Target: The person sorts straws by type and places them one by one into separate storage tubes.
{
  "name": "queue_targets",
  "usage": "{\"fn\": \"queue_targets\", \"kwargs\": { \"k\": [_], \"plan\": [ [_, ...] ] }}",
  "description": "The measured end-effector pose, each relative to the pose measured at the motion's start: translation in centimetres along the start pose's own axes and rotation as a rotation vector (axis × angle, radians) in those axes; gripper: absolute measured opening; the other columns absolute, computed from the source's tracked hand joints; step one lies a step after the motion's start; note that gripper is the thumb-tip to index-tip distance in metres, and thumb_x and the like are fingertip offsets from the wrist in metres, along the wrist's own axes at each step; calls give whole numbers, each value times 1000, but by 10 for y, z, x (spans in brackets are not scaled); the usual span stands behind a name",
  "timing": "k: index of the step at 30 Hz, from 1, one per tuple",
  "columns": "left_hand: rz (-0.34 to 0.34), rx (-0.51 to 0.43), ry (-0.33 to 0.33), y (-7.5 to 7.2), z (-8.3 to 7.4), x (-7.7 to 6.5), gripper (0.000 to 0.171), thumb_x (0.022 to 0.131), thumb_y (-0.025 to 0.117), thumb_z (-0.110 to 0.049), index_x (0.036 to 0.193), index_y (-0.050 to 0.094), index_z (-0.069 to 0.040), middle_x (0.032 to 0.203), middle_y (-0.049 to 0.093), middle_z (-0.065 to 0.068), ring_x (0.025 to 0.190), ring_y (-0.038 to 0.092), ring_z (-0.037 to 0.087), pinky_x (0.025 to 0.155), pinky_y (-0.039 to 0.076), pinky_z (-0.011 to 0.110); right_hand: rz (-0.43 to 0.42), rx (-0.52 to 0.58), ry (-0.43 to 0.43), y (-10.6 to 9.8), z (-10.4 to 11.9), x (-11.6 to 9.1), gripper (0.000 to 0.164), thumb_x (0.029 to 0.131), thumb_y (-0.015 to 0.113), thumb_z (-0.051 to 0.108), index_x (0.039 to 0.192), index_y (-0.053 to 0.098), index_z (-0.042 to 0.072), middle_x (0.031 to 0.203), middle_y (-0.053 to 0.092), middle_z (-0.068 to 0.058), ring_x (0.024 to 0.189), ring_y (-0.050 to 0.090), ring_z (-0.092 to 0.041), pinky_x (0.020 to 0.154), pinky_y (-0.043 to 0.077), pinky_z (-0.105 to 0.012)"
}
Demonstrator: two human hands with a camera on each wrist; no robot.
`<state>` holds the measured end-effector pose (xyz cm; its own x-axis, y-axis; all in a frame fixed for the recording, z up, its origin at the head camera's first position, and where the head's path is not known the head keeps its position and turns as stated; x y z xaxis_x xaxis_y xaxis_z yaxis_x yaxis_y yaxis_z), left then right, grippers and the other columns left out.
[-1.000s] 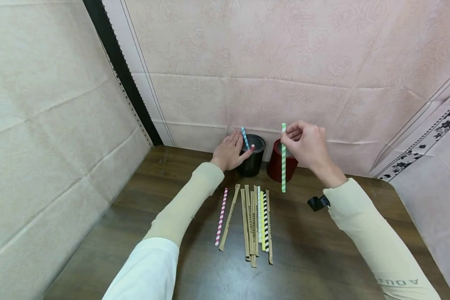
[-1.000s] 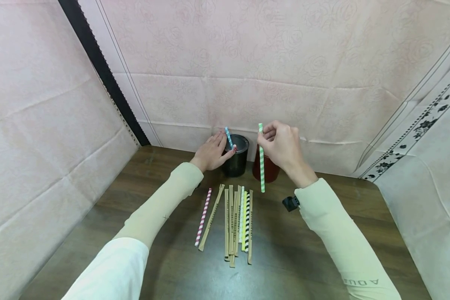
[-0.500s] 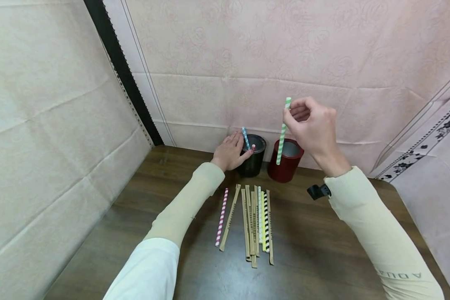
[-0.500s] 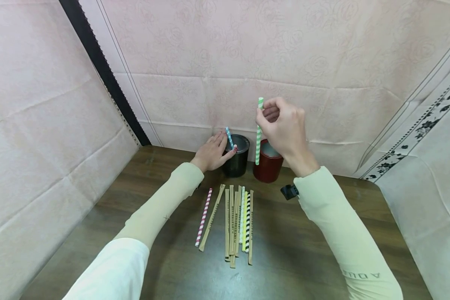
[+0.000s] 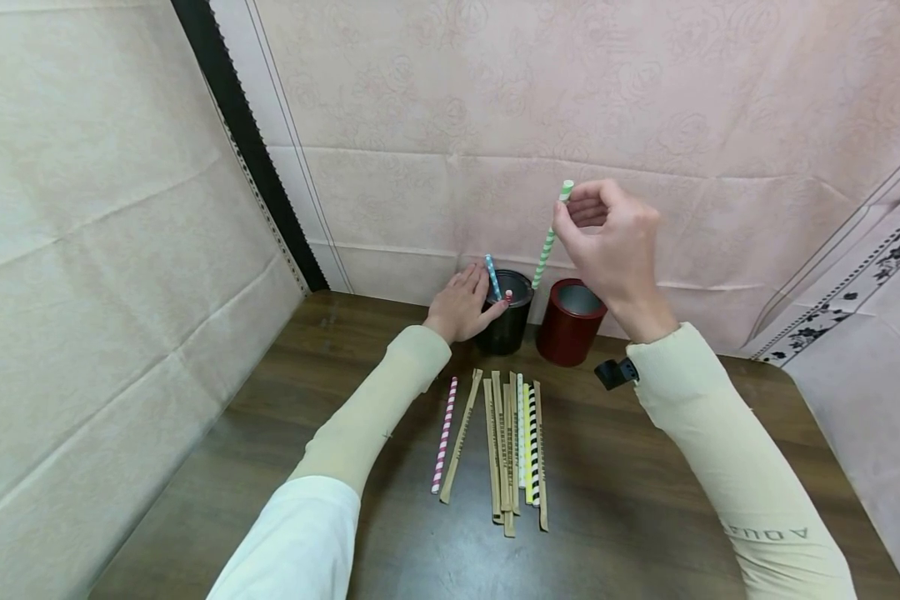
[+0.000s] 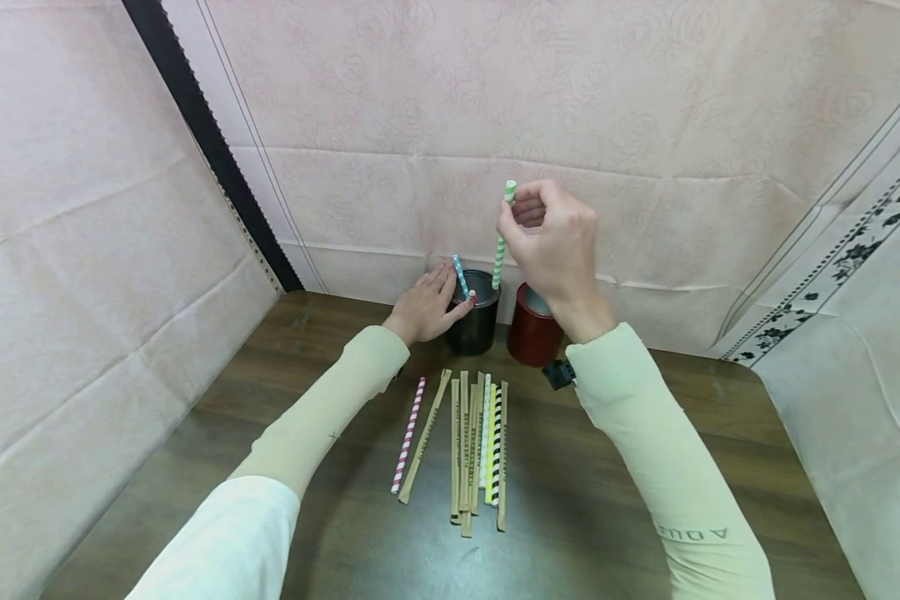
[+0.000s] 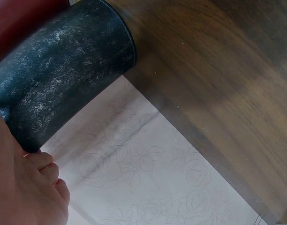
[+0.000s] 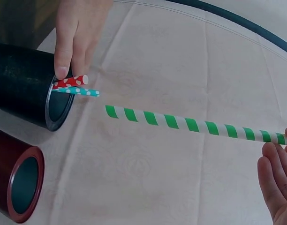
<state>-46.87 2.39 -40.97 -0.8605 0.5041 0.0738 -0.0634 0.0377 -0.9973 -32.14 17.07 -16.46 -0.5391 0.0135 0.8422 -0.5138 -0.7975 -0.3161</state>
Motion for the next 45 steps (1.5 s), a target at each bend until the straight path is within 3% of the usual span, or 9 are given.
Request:
{"fn": "queue_targets", "kwargs": {
  "k": [5,8,12,19,28,35,38,45],
  "plan": [
    [5,-5,-6,2,1,0,90,109,14,-68,170,8,-2,179,8,14,168,7,25,136,13,38,1,5,8,10,-7,-1,15,95,71,8,100,74,-5,90,80,-14,78,75,-18,77,59,-12],
    [3,-6,-6,2,2,0,90,109,15,-68,170,8,-2,179,8,14,168,7,25,136,13,38,0,9,22,16,-13,-2,15,96,70,9,101,73,-6,91,80,-15,80,77,-25,79,60,-14],
    [-3,2,-4,1,2,0,89,109,15,-68,170,9,-2,179,9,14,168,8,25,136,13,38,4,-1,53,25,-23,-7,16,96,69,9,102,73,-5,92,80,-17,82,78,-26,80,63,-20],
    [1,0,-6,2,2,0,90,109,14,-69,170,10,-2,179,10,14,168,8,25,136,13,38,16,-19,91,41,-42,-18,17,97,69,9,105,73,-5,95,80,-18,85,80,-31,81,65,-41],
    [0,-23,-14,0,2,1,91,109,15,-69,170,6,-3,179,10,14,168,7,25,136,12,37,19,-33,171,59,-79,-34,18,97,70,12,106,73,-4,97,81,-19,87,80,-30,82,66,-41],
    [4,-32,-13,0,0,0,91,109,15,-69,170,6,-3,179,10,13,168,7,25,136,12,38,107,-16,270,74,-101,-45,29,99,74,18,117,74,-5,111,79,-22,101,79,-34,91,64,-45],
    [8,-35,-14,1,0,0,91,109,15,-70,170,6,-3,179,9,13,168,6,25,137,12,38,133,-16,283,73,-101,-46,35,99,76,23,119,74,-5,114,79,-23,105,79,-35,94,64,-46],
    [0,-36,-9,0,1,0,91,109,16,-69,169,3,-2,179,8,14,168,7,26,137,11,39,146,-46,228,64,-91,-39,30,98,75,18,115,74,-8,107,79,-24,97,79,-37,89,65,-47]
  ]
}}
Point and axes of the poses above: each hand's wrist, its own x-axis towards the middle knuckle, its own y-axis out of the palm, z = x × y, the point moved 10 cm from there along x, towards the middle knuckle
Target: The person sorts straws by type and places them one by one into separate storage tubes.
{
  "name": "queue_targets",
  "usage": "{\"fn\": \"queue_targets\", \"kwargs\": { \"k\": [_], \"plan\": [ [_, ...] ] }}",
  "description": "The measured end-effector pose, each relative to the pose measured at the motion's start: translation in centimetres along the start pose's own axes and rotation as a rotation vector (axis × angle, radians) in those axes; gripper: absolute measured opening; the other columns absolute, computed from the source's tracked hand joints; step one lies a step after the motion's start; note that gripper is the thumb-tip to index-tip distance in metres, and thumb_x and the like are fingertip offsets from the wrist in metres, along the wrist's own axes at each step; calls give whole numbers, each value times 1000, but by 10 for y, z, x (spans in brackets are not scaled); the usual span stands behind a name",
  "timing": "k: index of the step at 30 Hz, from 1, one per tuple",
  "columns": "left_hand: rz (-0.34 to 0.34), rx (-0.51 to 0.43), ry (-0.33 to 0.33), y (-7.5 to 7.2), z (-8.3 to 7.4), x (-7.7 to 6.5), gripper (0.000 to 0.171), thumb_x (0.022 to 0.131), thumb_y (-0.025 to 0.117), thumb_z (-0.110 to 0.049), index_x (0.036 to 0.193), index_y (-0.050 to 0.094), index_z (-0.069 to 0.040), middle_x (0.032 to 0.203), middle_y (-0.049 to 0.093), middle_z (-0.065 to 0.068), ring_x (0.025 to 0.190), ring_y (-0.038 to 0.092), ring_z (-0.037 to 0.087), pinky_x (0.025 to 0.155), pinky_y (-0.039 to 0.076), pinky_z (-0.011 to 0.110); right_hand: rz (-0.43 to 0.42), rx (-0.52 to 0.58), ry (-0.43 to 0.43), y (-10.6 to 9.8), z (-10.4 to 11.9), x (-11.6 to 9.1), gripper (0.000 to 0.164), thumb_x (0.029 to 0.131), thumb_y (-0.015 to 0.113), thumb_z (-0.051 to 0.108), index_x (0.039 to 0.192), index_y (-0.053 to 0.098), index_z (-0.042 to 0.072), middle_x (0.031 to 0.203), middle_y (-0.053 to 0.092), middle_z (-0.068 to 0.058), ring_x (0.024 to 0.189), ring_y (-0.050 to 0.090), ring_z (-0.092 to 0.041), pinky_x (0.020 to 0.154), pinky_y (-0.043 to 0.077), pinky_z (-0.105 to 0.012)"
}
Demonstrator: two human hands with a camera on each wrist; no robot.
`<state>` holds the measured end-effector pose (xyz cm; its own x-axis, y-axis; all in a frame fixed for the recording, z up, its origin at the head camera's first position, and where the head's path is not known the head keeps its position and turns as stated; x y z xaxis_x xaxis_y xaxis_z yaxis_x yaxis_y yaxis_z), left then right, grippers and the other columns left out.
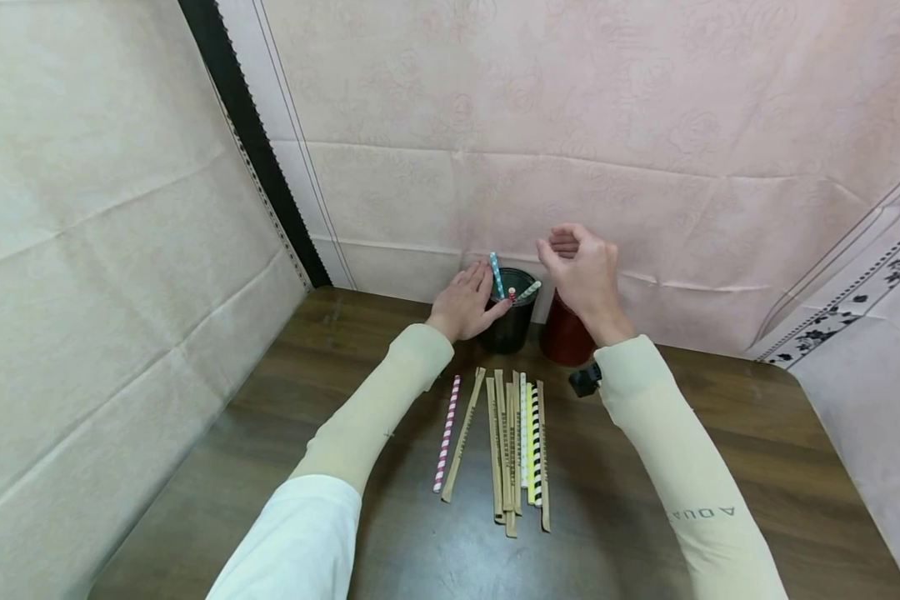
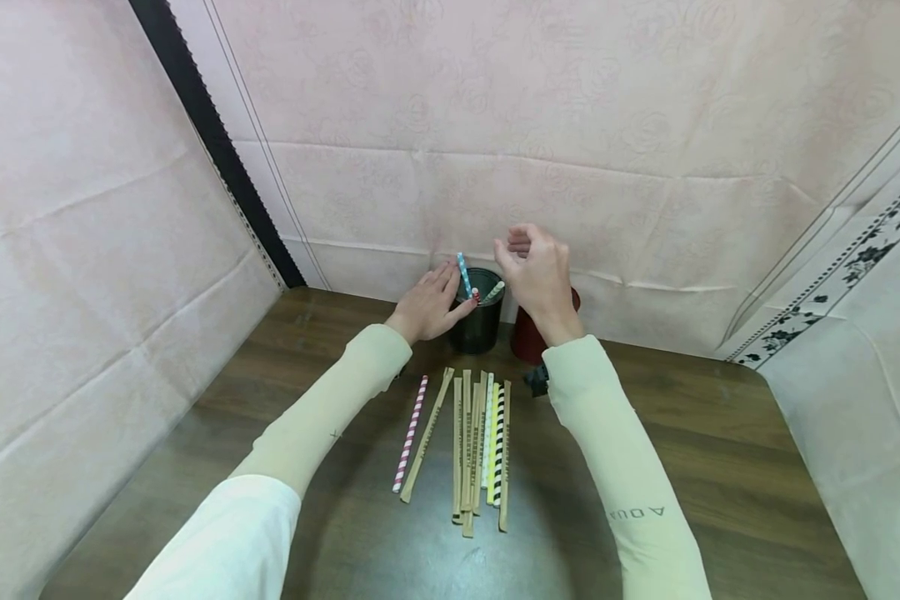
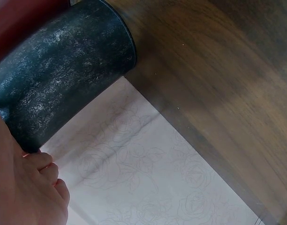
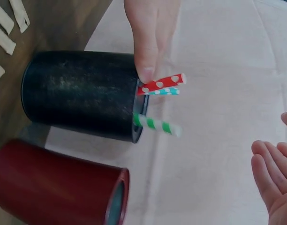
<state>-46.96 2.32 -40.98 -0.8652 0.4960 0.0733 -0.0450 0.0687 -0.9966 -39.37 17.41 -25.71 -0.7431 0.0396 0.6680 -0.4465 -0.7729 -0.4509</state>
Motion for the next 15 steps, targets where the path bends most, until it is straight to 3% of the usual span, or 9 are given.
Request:
{"fn": "queue_targets", "kwargs": {
  "k": [15],
  "plan": [
    [-4,4,3,1,0,-1,90,109,16,-68,169,3,-2,179,6,14,168,5,26,137,11,39,211,-159,32,-13,9,-16,29,100,72,18,113,74,-8,104,80,-25,92,80,-38,83,65,-50]
  ]
}}
Point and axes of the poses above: each hand's wrist, its own x-axis towards the middle knuckle, its own y-axis out of the palm, z = x × y, the point moved 10 cm from there along x, towards the middle knuckle
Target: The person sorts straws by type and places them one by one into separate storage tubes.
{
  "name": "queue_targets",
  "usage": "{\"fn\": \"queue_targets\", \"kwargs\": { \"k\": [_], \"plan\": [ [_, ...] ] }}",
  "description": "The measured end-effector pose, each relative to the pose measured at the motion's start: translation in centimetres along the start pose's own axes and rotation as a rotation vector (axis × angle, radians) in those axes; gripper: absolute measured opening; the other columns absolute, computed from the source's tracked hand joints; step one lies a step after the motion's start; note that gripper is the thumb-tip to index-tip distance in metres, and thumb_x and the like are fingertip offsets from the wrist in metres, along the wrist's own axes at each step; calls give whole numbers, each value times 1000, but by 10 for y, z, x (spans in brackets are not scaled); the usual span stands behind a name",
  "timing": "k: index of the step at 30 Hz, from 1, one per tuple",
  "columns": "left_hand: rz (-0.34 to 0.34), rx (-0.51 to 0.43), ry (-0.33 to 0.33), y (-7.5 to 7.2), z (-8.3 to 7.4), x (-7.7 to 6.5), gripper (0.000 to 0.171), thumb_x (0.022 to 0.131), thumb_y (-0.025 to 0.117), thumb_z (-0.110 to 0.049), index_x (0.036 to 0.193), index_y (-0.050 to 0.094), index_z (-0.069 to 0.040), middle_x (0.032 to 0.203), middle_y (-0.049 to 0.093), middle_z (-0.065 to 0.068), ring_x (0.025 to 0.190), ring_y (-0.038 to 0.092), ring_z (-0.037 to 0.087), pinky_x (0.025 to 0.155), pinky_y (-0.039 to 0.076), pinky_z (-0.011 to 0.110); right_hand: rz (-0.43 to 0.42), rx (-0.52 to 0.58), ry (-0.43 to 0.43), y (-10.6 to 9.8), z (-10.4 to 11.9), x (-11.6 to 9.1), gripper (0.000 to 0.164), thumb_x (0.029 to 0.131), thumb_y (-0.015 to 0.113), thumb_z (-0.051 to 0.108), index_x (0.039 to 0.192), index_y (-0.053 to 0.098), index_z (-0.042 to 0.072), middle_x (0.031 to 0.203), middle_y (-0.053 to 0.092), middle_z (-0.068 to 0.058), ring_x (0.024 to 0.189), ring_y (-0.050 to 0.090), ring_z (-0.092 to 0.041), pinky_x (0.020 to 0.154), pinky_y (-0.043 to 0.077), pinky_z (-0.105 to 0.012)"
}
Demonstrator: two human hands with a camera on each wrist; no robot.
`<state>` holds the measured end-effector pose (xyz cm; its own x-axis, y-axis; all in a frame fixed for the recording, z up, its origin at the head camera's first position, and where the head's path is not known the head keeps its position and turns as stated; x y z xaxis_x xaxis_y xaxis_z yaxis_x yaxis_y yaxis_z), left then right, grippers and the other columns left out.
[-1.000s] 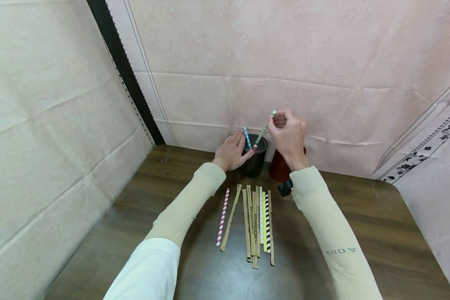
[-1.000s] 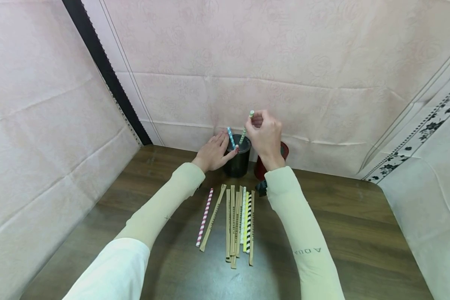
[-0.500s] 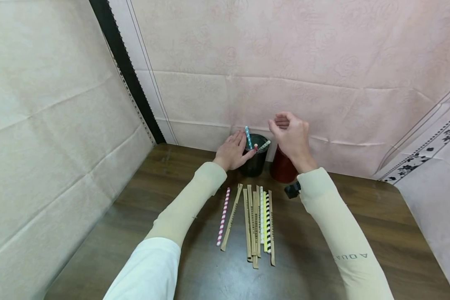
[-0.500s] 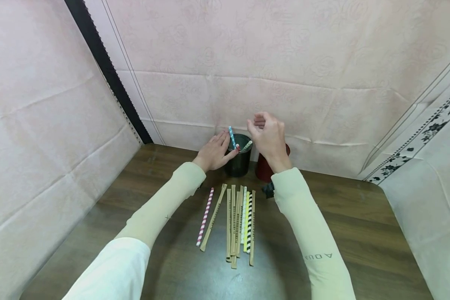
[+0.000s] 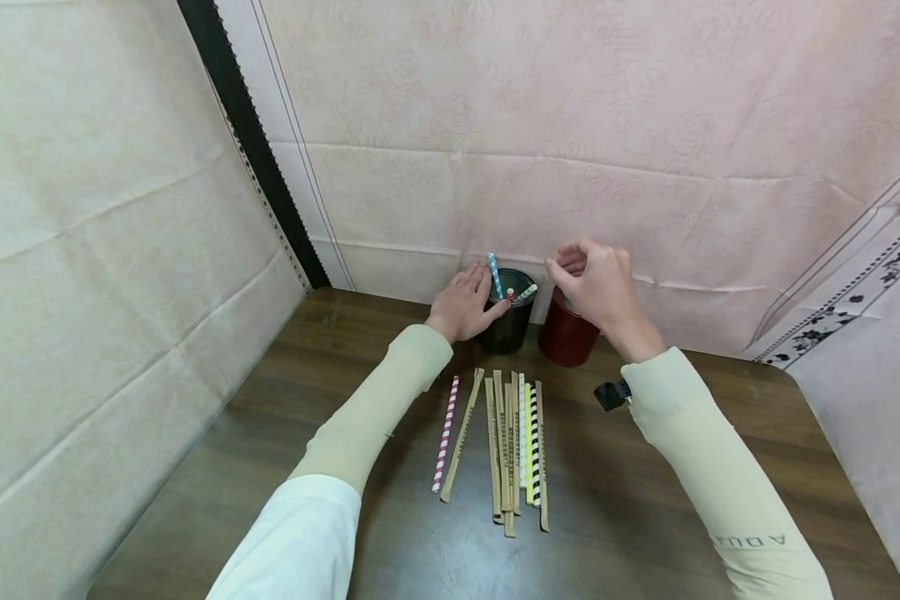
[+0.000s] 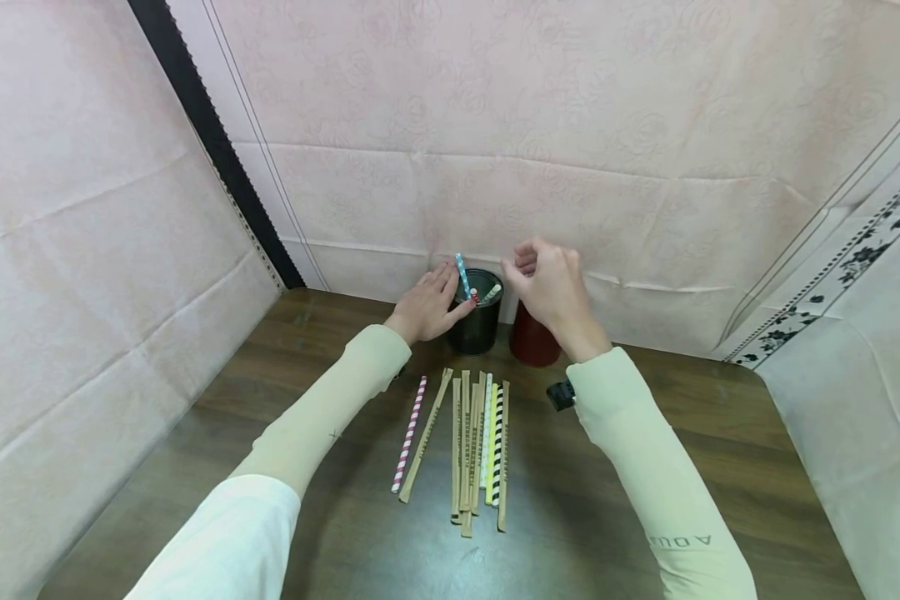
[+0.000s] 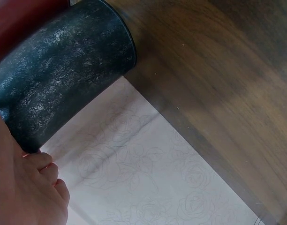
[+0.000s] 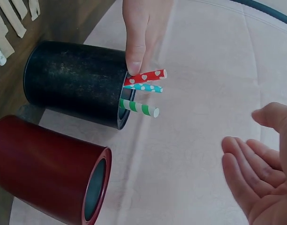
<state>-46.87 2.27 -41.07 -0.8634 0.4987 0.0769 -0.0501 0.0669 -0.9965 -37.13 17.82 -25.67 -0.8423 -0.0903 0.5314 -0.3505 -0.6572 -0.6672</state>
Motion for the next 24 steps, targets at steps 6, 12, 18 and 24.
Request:
{"fn": "queue_targets", "kwargs": {
  "k": [6,12,18,24],
  "plan": [
    [-8,-9,0,-1,1,-1,90,110,18,-67,169,4,-1,179,7,15,168,6,26,137,12,39,130,-46,35,7,-5,-10,28,100,71,19,112,75,-6,105,80,-23,95,80,-37,83,65,-51],
    [-6,-16,-2,-1,1,-1,90,109,18,-68,169,4,-2,179,7,14,168,6,25,137,11,38,267,-70,60,19,-7,-20,27,100,71,21,108,75,-5,105,80,-22,97,80,-35,85,65,-50],
    [-12,-6,-2,-2,0,-1,90,110,18,-67,169,6,-2,179,9,14,168,8,25,136,12,38,385,-114,71,38,-9,-30,26,97,75,23,103,78,-2,101,81,-19,96,79,-32,90,63,-50],
    [-5,-1,-6,-1,0,-1,89,110,17,-67,169,5,-2,179,8,14,168,7,25,136,12,39,545,-118,74,68,-8,-43,28,98,75,25,106,78,-2,102,81,-16,97,77,-30,101,54,-53]
  ]
}}
Point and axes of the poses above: each hand's wrist, its own x-axis towards the middle knuckle, its own y-axis out of the palm, z = x × y, the point moved 10 cm from there along x, towards the middle knuckle
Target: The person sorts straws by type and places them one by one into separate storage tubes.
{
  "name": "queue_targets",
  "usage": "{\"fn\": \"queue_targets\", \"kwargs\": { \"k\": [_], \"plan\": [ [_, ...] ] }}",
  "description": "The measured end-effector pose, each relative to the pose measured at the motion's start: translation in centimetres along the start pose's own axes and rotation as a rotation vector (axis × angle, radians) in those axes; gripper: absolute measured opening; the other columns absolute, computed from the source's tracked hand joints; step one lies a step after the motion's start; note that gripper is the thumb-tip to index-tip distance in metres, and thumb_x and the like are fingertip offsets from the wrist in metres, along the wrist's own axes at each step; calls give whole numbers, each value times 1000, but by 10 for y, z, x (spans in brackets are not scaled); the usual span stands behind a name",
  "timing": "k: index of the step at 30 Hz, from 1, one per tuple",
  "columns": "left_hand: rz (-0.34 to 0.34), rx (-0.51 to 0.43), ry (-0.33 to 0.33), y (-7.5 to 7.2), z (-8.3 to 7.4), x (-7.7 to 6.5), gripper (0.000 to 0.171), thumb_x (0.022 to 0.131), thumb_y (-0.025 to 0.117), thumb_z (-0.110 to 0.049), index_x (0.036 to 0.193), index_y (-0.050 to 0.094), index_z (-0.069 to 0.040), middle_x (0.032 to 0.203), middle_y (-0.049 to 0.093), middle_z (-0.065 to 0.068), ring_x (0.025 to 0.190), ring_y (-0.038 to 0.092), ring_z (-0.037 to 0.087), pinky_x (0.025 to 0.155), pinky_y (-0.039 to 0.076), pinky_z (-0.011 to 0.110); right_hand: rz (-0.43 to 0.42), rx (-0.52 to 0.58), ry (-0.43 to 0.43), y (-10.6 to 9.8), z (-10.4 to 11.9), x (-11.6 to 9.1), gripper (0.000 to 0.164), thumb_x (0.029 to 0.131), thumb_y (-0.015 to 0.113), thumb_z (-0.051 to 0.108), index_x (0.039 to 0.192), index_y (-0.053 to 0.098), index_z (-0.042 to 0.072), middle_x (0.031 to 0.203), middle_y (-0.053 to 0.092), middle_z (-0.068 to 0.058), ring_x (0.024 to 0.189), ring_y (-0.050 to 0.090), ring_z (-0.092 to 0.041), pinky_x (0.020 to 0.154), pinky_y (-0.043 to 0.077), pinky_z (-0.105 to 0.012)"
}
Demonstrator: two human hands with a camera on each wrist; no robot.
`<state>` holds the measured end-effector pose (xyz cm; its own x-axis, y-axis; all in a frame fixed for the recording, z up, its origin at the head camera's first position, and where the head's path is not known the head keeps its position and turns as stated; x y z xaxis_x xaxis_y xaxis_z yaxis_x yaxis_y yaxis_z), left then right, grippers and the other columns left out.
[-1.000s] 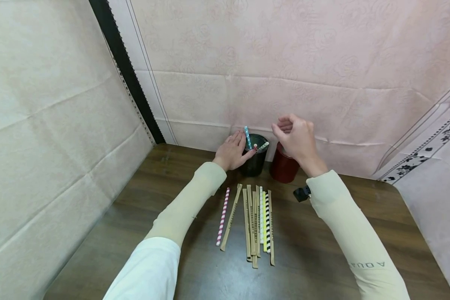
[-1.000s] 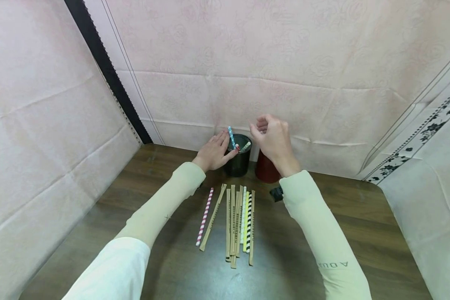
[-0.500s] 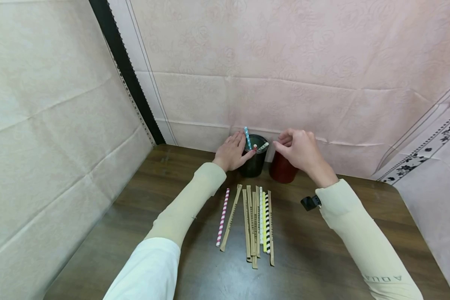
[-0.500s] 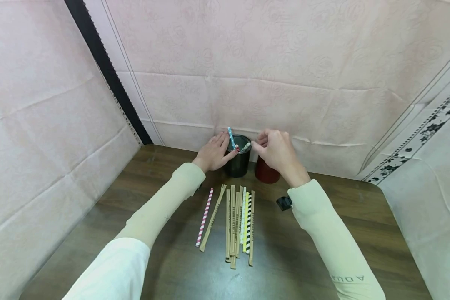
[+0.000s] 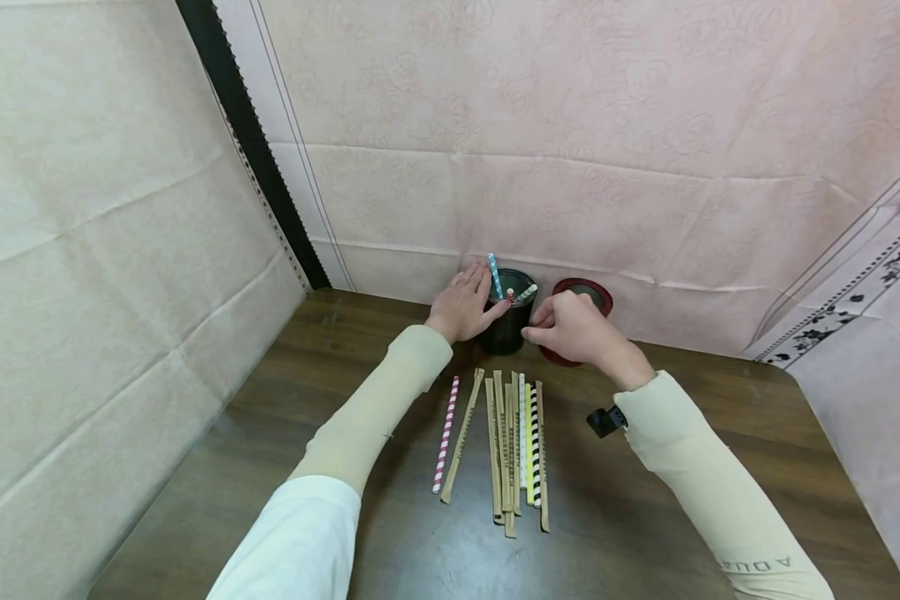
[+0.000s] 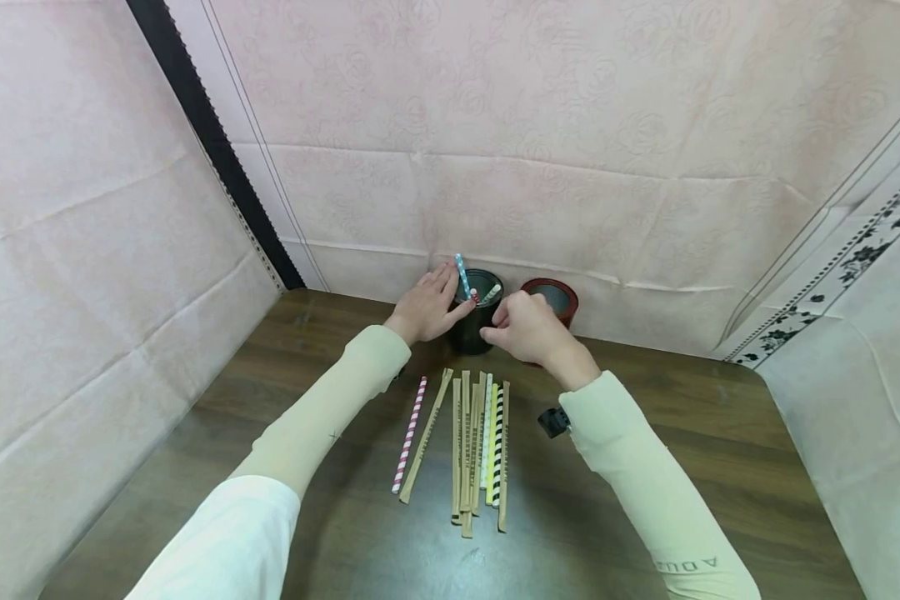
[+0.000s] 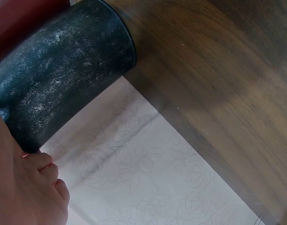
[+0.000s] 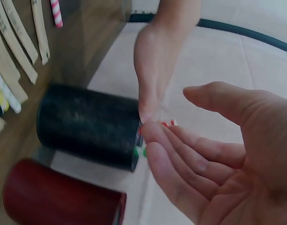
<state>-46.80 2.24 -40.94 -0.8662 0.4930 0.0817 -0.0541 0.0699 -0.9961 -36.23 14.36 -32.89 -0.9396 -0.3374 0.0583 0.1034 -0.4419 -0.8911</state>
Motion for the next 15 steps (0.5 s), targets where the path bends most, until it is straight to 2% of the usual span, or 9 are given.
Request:
{"fn": "queue_targets", "kwargs": {
  "k": [2,4,6,8,11,15],
  "plan": [
    [1,1,-1,0,0,0,89,110,16,-67,169,4,-2,179,8,14,168,7,25,136,12,39,40,5,2,11,1,1,29,98,75,26,106,79,-1,100,81,-13,94,76,-27,99,56,-53],
    [4,3,0,1,0,1,90,110,16,-67,169,3,-1,179,7,14,168,6,25,137,12,39,74,10,-4,23,3,3,28,98,75,27,104,80,1,96,81,-10,89,75,-23,104,52,-52],
    [8,4,0,2,1,1,90,110,16,-67,169,2,-1,179,6,14,168,5,25,137,11,39,107,23,-9,34,6,3,25,98,75,28,101,81,3,91,81,-6,83,74,-19,100,54,-50],
    [11,7,2,2,1,1,90,110,16,-67,169,1,-1,179,5,14,168,5,26,137,10,40,138,37,-10,46,9,4,23,98,75,28,96,82,6,83,80,-3,75,72,-15,92,57,-44],
    [9,8,4,2,0,1,91,110,16,-68,169,1,-1,179,5,15,168,5,26,137,11,40,172,62,3,61,11,5,21,99,75,28,94,83,9,80,79,1,68,69,-11,66,59,-32],
    [6,5,4,2,0,1,91,109,16,-68,169,1,-1,179,6,14,168,5,26,137,11,41,201,83,11,82,14,7,21,99,75,28,91,84,10,79,79,0,66,68,-10,61,55,-25]
  ]
}}
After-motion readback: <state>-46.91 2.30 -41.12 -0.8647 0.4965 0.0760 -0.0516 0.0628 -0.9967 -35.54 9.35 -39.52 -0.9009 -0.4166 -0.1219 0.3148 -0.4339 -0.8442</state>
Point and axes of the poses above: each hand's wrist, its own x-axis towards the middle knuckle, its own y-axis out of the palm, z = x × y, the point moved 10 cm from there along x, towards the middle knuckle
